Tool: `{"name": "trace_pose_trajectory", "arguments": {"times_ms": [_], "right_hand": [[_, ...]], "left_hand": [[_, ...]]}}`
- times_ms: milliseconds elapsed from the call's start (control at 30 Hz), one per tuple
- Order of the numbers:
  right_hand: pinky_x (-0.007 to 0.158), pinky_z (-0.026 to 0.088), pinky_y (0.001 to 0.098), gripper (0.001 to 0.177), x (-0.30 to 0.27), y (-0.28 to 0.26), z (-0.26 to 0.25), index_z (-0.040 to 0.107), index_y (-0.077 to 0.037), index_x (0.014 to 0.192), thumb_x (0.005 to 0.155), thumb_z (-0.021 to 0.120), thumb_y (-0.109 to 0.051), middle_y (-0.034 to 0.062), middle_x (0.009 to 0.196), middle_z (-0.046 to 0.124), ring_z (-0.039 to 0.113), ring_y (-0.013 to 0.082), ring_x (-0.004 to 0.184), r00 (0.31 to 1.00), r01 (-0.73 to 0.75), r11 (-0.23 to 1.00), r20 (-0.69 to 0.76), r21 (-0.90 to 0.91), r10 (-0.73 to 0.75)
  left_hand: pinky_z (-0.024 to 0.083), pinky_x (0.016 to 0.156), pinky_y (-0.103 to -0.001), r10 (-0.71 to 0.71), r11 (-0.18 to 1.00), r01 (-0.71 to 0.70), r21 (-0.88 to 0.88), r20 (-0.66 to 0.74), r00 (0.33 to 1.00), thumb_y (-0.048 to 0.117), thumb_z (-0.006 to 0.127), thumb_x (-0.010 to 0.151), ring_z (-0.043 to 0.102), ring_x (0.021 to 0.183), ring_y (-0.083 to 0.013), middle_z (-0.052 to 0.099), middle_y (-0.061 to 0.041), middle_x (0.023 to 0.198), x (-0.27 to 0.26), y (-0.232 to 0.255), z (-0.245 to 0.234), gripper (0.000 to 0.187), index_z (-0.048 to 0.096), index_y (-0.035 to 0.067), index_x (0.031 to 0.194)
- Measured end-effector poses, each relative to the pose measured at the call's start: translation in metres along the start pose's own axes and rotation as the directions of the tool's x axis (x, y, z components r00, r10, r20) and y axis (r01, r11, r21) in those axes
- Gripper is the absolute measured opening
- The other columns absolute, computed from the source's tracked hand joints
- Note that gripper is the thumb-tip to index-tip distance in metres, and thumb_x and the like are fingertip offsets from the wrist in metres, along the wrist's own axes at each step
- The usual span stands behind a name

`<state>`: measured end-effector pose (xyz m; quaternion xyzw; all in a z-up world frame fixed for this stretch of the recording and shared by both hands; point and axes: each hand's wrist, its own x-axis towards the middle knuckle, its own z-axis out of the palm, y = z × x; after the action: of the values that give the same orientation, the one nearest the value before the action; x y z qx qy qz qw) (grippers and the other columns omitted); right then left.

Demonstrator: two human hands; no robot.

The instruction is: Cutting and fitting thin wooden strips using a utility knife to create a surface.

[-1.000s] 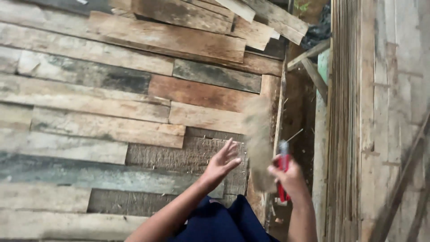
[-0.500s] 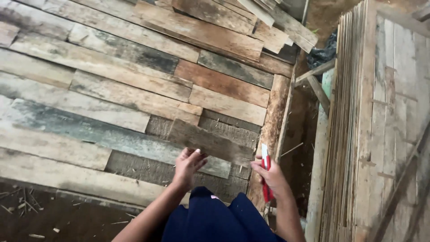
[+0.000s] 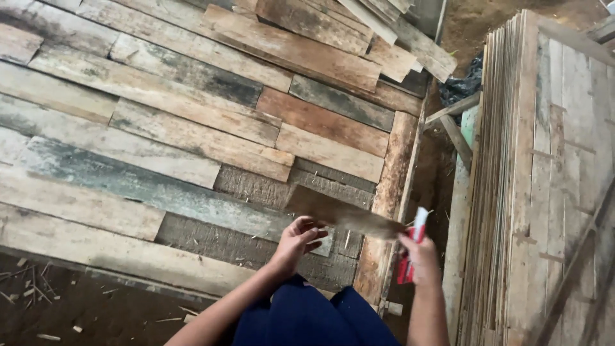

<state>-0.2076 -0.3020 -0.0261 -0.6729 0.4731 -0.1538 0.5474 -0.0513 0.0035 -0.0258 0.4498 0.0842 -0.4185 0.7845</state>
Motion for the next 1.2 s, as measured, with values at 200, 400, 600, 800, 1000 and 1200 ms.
{"name": "trace_pose_trajectory", "arguments": {"times_ms": [200,400,600,800,1000,1200], "right_hand": [[0.046,0.04,0.0264,0.011,0.025,-0.056,-0.022,0.061,-0.004,0.099,0.093,0.07,-0.005,0.0059,0.07,0.055,0.049,0.0137,0.052,0.999,-0.035,0.961,0.006,0.273,0.034],[0.044,0.039,0.0263,0.014,0.074,-0.074,0.006,0.063,-0.003,0.103,0.091,0.069,-0.004,0.0076,0.077,0.058,0.049,0.0144,0.052,0.989,-0.148,0.928,0.072,0.343,0.131],[0.047,0.036,0.0299,0.03,0.119,-0.115,0.04,0.064,0.002,0.112,0.084,0.073,-0.005,0.0106,0.068,0.057,0.05,0.0176,0.05,0.949,-0.263,0.959,0.206,0.102,0.238],[0.055,0.039,0.0309,0.017,0.136,-0.15,0.055,0.071,-0.007,0.106,0.089,0.07,-0.011,0.0042,0.077,0.056,0.044,0.0163,0.06,0.997,-0.072,0.953,-0.004,-0.294,0.074],[0.08,0.051,0.0383,0.034,0.097,-0.153,0.084,0.067,-0.009,0.129,0.098,0.063,-0.021,0.0124,0.101,0.073,0.066,0.0273,0.084,0.984,0.165,0.792,0.155,-0.588,-0.09],[0.04,0.036,0.0227,0.052,-0.002,-0.131,0.141,0.049,-0.036,0.151,0.101,0.056,-0.023,-0.0035,0.07,0.061,0.039,0.0088,0.046,0.857,0.27,0.551,0.458,-0.789,0.235]], "left_hand": [[0.052,0.096,-0.035,0.002,0.983,-0.021,0.183,0.104,0.995,0.012,0.061,0.091,0.068,0.114,-0.0222,0.069,-0.01,0.135,0.007,0.053,0.013,0.045,0.062,0.006,0.136],[0.05,0.088,-0.031,0.053,0.99,-0.056,0.133,0.022,0.998,0.006,0.058,0.093,0.069,0.1,-0.0198,0.074,-0.011,0.123,0.062,0.048,0.0,0.034,0.069,0.001,0.125],[0.055,0.088,-0.029,0.034,0.968,-0.029,0.251,-0.017,0.999,0.003,0.061,0.094,0.07,0.103,-0.0181,0.077,-0.011,0.116,0.102,0.078,0.019,0.032,0.072,0.001,0.124],[0.057,0.071,-0.028,0.456,0.656,-0.449,0.606,0.155,0.876,0.006,0.066,0.088,0.07,0.077,-0.0149,0.08,-0.004,0.092,0.142,0.086,0.028,0.017,0.073,0.003,0.103],[0.052,0.054,-0.032,0.068,0.586,-0.446,0.677,0.507,0.859,0.016,0.064,0.091,0.057,0.056,-0.017,0.07,-0.003,0.076,0.108,0.009,0.018,0.03,0.074,0.017,0.12],[0.052,0.088,-0.04,-0.795,0.392,-0.189,0.9,0.435,0.423,0.053,0.048,0.095,0.064,0.096,-0.0263,0.073,-0.005,0.117,0.027,-0.063,-0.014,0.06,0.066,0.014,0.136]]}}
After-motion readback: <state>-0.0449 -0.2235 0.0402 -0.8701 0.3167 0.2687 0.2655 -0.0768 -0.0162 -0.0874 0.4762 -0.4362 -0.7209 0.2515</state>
